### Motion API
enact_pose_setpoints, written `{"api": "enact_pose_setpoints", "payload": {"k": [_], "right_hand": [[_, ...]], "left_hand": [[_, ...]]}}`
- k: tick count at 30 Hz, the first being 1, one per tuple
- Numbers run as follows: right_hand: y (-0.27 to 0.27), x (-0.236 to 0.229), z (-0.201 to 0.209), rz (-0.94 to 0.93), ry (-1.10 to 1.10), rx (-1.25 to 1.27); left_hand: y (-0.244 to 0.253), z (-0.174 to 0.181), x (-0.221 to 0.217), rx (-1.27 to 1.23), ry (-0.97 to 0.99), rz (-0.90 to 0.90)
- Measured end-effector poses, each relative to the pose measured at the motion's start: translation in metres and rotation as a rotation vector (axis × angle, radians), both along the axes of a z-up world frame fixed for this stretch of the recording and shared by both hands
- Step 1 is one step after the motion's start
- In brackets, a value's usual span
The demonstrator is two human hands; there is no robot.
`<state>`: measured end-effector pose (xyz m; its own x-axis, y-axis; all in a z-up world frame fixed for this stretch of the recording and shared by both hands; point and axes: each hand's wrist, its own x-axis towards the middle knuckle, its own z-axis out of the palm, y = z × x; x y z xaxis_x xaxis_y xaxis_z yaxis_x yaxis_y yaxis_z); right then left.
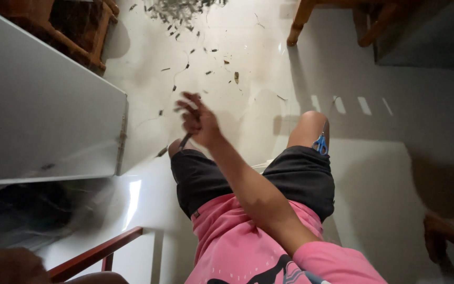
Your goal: Weaving and repairing a fishing net by tying knots and attaching weights using a net shuttle.
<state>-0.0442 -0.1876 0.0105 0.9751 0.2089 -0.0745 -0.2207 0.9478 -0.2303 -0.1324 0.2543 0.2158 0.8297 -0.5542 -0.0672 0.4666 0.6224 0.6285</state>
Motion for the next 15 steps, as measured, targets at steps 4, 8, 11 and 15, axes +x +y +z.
{"api": "enact_pose_setpoints", "payload": {"k": [4, 8, 11, 15], "right_hand": [[-0.062, -0.021, -0.012, -0.219, 0.089, 0.003], [-0.121, -0.064, 0.007, -0.446, -0.05, -0.229], [-0.142, -0.096, 0.037, -0.663, 0.035, -0.53], [-0.166, -0.121, 0.036, -0.825, 0.317, -0.752]], "left_hand": [[0.007, -0.059, -0.001, 0.14, -0.254, 0.186], [-0.093, -0.037, 0.033, 0.464, 0.059, 0.806], [-0.129, -0.073, 0.054, 0.558, 0.118, 0.872], [-0.176, -0.107, 0.065, 0.603, 0.147, 0.785]]}}
